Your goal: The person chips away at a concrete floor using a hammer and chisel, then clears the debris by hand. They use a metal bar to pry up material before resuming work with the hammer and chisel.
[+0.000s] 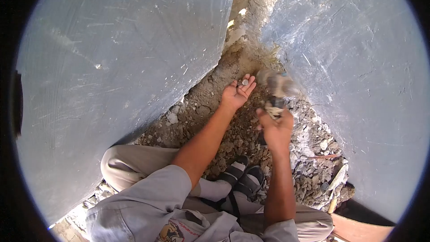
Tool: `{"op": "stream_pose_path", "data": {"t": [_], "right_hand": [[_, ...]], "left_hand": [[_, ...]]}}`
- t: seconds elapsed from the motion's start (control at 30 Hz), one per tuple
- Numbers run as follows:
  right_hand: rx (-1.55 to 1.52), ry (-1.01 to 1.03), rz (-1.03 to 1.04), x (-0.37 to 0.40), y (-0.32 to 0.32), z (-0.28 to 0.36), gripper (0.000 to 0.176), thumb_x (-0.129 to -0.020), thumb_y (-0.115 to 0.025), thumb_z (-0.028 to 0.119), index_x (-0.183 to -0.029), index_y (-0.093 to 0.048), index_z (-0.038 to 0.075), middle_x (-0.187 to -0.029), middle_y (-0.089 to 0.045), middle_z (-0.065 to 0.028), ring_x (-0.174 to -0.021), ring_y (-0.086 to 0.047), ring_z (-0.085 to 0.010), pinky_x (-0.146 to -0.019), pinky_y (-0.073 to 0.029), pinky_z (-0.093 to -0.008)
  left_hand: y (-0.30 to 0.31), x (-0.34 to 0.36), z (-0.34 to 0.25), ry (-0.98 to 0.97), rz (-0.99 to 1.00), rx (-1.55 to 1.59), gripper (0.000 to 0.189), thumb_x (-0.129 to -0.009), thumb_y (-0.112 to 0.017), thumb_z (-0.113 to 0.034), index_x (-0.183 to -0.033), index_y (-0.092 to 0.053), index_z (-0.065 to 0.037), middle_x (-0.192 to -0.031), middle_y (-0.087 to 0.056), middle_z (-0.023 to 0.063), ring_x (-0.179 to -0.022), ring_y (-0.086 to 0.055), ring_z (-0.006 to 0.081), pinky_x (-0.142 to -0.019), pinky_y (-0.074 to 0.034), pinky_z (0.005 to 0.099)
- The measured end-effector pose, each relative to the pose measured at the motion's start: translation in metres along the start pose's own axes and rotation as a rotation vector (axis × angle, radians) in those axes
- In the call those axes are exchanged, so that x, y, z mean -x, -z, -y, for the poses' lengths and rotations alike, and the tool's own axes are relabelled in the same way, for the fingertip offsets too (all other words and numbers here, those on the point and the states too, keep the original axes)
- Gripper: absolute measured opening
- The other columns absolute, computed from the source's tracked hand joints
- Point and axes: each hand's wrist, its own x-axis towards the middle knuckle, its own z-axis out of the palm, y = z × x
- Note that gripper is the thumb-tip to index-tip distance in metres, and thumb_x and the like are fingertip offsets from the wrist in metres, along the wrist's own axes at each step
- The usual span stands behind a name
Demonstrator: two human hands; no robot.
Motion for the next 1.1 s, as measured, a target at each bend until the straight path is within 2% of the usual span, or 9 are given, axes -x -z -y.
{"op": "stream_pose_path", "data": {"t": [0.17,0.3,0.33,0.47,0.6,0.73,0.8,0.87,1.1], "right_hand": [[0.083,0.57,-0.217,0.004,0.017,0.062,0.021,-0.087,-0.07,0.011,-0.102,-0.062,-0.002,-0.08,-0.067,-0.0064,-0.07,-0.063,-0.0151,-0.063,-0.051,-0.0299],[0.603,0.366,-0.14,-0.018,0.003,-0.066,0.026,-0.082,-0.067,0.008,-0.1,-0.061,-0.01,-0.08,-0.067,-0.0117,-0.074,-0.066,-0.0206,-0.066,-0.053,-0.036],[0.421,-0.297,0.184,-0.021,-0.014,-0.033,0.025,-0.079,-0.066,0.006,-0.099,-0.061,-0.009,-0.075,-0.066,-0.0129,-0.058,-0.063,-0.0205,-0.056,-0.051,-0.0355],[0.051,-0.222,0.095,-0.004,-0.008,-0.014,0.023,-0.079,-0.068,0.002,-0.1,-0.059,-0.002,-0.07,-0.061,-0.0068,-0.05,-0.057,-0.0173,-0.047,-0.047,-0.0329],[0.167,0.396,-0.052,0.014,0.019,0.084,0.026,-0.087,-0.062,0.02,-0.073,-0.063,-0.001,-0.068,-0.061,-0.0073,-0.06,-0.058,-0.0174,-0.058,-0.045,-0.0314],[-0.167,0.781,-0.384,0.003,0.003,0.097,0.035,-0.083,-0.077,0.028,-0.096,-0.062,-0.001,-0.081,-0.065,-0.0128,-0.074,-0.064,-0.015,-0.065,-0.052,-0.0288],[0.096,0.513,-0.273,-0.023,-0.004,-0.002,0.029,-0.082,-0.074,0.018,-0.096,-0.061,-0.004,-0.08,-0.065,-0.0108,-0.069,-0.064,-0.0159,-0.062,-0.052,-0.0293],[0.499,-0.338,0.183,-0.015,-0.017,-0.029,0.025,-0.08,-0.071,0.009,-0.096,-0.061,-0.007,-0.079,-0.064,-0.0088,-0.065,-0.064,-0.0168,-0.059,-0.052,-0.0298],[-0.024,0.17,0.035,0.011,0.016,0.058,0.022,-0.082,-0.067,0.005,-0.102,-0.06,0.001,-0.085,-0.067,-0.0058,-0.06,-0.061,-0.0121,-0.054,-0.05,-0.0271]], "left_hand": [[0.001,0.002,0.003,0.031,-0.028,-0.003,0.051,-0.109,-0.016,-0.028,-0.131,-0.043,0.009,-0.119,-0.067,0.0197,-0.123,-0.059,0.0377,-0.109,-0.044,0.0528],[0.014,-0.012,-0.004,0.047,-0.027,-0.04,0.05,-0.109,-0.016,-0.027,-0.135,-0.042,0.006,-0.123,-0.064,0.0198,-0.123,-0.057,0.0376,-0.11,-0.044,0.0521],[0.014,-0.013,-0.003,0.067,-0.015,-0.05,0.05,-0.109,-0.016,-0.028,-0.137,-0.041,0.005,-0.124,-0.064,0.0198,-0.123,-0.056,0.0376,-0.11,-0.044,0.0525],[0.0,0.004,0.005,0.011,-0.177,-0.114,0.043,-0.109,-0.018,-0.029,-0.117,-0.051,-0.002,-0.128,-0.06,0.0197,-0.124,-0.056,0.0354,-0.113,-0.039,0.0535],[0.007,0.004,0.001,0.033,-0.035,-0.079,0.046,-0.11,-0.017,-0.03,-0.116,-0.048,0.004,-0.124,-0.064,0.0182,-0.132,-0.051,0.0336,-0.114,-0.039,0.0517],[0.007,0.008,-0.001,0.025,-0.069,-0.062,0.049,-0.11,-0.019,-0.029,-0.125,-0.047,0.007,-0.121,-0.066,0.0189,-0.132,-0.051,0.0346,-0.114,-0.039,0.0519],[0.006,0.006,0.002,0.015,-0.098,-0.035,0.047,-0.109,-0.021,-0.027,-0.129,-0.047,0.006,-0.121,-0.065,0.0192,-0.13,-0.053,0.0352,-0.113,-0.039,0.052],[0.056,-0.023,0.002,0.084,-0.072,-0.079,0.036,-0.109,-0.025,-0.028,-0.115,-0.05,-0.003,-0.118,-0.067,0.0178,-0.123,-0.058,0.036,-0.109,-0.042,0.056],[0.022,-0.004,-0.001,0.038,-0.031,-0.136,0.036,-0.11,-0.024,-0.03,-0.106,-0.05,-0.006,-0.119,-0.067,0.0188,-0.123,-0.058,0.0359,-0.11,-0.042,0.0554]]}}
